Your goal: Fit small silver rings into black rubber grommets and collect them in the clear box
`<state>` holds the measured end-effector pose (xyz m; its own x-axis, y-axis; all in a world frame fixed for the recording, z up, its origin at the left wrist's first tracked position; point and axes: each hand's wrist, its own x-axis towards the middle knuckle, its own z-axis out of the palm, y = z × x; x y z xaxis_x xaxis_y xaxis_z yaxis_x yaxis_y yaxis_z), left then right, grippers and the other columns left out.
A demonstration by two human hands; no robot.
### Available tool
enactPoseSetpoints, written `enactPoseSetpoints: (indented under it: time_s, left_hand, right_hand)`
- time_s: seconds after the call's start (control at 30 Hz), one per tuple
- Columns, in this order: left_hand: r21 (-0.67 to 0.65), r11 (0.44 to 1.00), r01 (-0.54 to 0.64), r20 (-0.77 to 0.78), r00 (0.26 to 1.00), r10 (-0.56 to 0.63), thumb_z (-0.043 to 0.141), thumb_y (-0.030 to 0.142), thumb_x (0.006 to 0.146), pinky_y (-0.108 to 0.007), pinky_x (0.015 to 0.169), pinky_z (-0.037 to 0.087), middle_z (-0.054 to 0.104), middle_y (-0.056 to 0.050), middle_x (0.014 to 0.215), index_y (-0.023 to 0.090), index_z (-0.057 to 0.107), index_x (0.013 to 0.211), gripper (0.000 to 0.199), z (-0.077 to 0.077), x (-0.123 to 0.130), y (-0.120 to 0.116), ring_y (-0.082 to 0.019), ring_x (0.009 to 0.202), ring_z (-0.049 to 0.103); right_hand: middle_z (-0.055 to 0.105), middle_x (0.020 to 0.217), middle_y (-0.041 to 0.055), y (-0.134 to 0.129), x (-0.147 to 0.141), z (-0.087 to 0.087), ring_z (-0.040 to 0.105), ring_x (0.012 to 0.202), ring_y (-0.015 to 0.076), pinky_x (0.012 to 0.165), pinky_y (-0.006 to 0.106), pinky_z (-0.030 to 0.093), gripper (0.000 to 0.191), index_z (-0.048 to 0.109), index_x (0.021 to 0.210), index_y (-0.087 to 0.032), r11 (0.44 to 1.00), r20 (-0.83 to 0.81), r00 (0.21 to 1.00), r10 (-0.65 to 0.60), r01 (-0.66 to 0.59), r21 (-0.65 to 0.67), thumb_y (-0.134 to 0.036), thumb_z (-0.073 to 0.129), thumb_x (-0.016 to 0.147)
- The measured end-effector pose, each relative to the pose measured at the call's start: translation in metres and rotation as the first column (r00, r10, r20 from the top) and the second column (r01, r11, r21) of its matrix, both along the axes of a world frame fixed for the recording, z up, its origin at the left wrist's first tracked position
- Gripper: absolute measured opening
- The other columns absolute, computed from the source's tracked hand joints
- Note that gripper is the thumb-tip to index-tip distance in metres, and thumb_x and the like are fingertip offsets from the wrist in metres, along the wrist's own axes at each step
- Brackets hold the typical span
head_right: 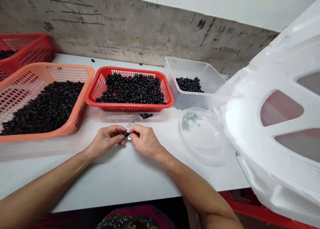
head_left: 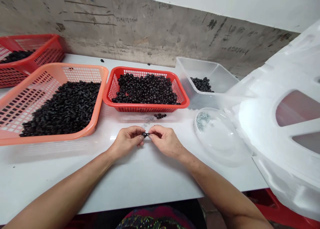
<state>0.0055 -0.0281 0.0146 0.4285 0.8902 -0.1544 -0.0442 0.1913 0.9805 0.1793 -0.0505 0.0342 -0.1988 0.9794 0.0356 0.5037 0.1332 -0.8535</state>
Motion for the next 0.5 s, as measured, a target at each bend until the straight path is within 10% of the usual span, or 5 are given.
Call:
enactPoseSetpoints:
  time_s: [0.5]
  left_hand:
    - [0.072, 0.997, -0.038, -0.104, 0.994, 0.045, 0.065, 0.019, 0.071, -0.026, 0.055, 0.046, 0.063, -0.001, 0.058, 0.013, 0.067, 0.085, 0.015, -0.0076, 0.0015, -0.0032, -0.012, 0.053, 0.055]
  right_hand:
    - [0.058, 0.064, 0.0009, -0.005, -0.0053, -0.001, 0.05, 0.06, 0.0114, 0.059, 0.024, 0.04, 0.021, 0.06, 0.068, -0.017, 0.967, 0.165, 0.986, 0.035, -0.075, 0.242, -0.006, 0.044, 0.076]
